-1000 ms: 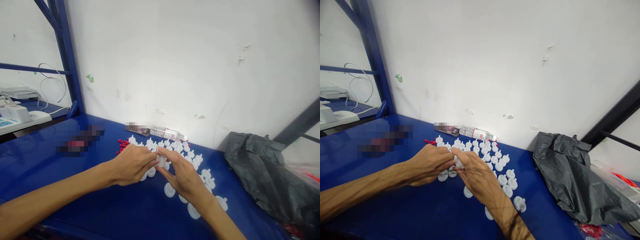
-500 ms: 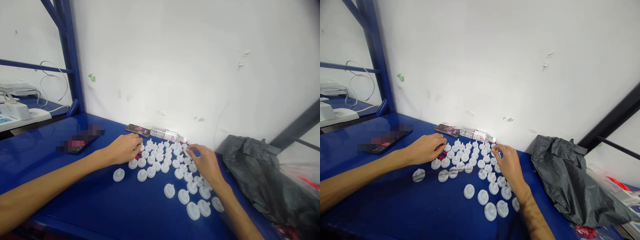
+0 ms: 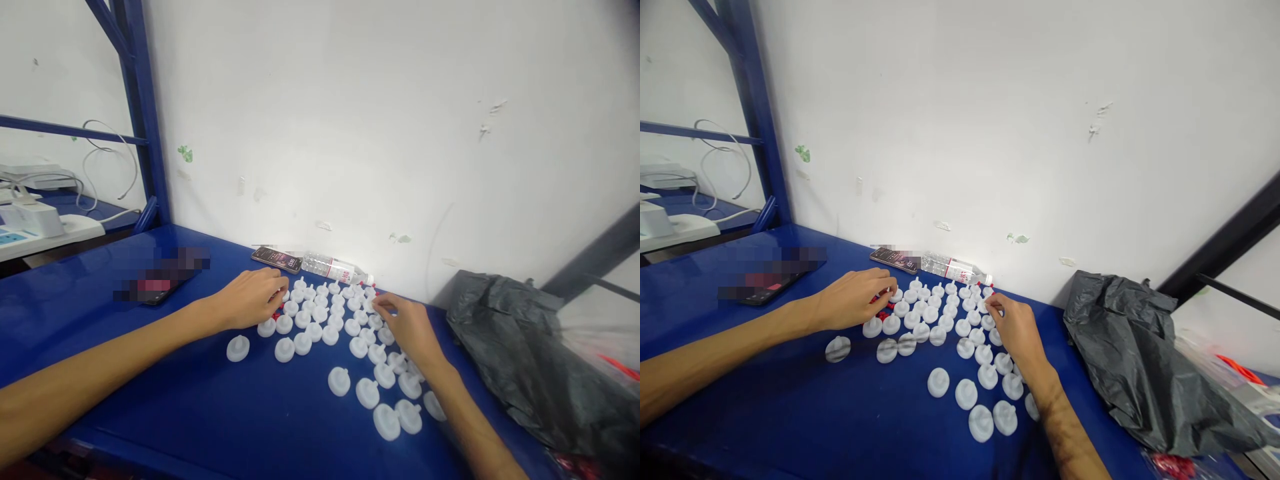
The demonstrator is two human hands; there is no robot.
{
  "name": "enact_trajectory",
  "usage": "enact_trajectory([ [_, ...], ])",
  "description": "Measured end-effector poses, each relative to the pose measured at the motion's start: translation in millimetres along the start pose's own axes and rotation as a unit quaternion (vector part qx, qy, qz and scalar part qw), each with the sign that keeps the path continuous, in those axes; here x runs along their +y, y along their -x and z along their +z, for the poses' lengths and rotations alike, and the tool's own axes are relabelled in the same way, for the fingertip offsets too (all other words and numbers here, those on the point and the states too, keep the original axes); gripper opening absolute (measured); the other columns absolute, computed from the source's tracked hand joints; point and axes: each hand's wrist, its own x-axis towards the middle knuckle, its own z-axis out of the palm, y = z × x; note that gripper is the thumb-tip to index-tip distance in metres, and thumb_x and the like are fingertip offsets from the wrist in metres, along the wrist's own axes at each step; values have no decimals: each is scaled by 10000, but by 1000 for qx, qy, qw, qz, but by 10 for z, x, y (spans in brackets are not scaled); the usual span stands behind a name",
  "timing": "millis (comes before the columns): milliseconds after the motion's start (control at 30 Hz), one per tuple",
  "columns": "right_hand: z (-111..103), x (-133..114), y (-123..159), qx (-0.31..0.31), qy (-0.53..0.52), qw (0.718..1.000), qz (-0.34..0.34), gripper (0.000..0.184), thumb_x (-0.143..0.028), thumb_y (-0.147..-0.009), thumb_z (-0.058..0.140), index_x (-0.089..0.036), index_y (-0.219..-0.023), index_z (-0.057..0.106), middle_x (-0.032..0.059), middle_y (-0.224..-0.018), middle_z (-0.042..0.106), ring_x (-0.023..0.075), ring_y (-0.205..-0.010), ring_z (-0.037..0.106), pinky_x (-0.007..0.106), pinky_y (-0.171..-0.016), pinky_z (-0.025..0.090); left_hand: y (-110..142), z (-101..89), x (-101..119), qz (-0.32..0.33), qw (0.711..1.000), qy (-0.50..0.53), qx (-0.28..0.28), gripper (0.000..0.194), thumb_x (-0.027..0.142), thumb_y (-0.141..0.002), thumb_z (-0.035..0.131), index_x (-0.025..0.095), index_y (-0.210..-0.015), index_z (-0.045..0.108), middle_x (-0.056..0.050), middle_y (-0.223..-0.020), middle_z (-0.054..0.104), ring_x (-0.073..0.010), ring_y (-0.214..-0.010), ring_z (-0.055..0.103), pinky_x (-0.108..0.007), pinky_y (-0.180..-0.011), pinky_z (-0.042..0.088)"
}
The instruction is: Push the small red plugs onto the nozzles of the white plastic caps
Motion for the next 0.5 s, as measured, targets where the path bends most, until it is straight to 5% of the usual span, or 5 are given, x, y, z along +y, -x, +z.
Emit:
enact_trajectory([
  [233,5,28,9,-16,44,999,-8,264,-329,-1011,582,-267,-1039,837,65,-1034,906,298,-976,866,423,-929,672,-4,0,5,3,1000,-10,-1,232,225,-1061,444,237,-990,665,-69,-981,743,-254,-865,689,-356,-680,417],
  [400,-47,92,-7,-2,79,997,-8,452,-452,-1107,452,-192,-1215,805,175,-1256,856,360,-1222,789,551,-1126,584,-10,-11,-22,-7,1000,-13,-4,236,234,-1056,439,235,-994,667,-72,-973,747,-261,-854,696,-357,-664,409],
  [500,-32,145,-5,-23,84,996,-18,533,-495,-1134,361,-227,-1213,815,148,-1242,864,339,-1208,796,544,-1099,605,-5,-7,-28,-6,1000,-16,-10,229,219,-1047,452,237,-976,669,-75,-969,757,-262,-855,706,-351,-658,408],
])
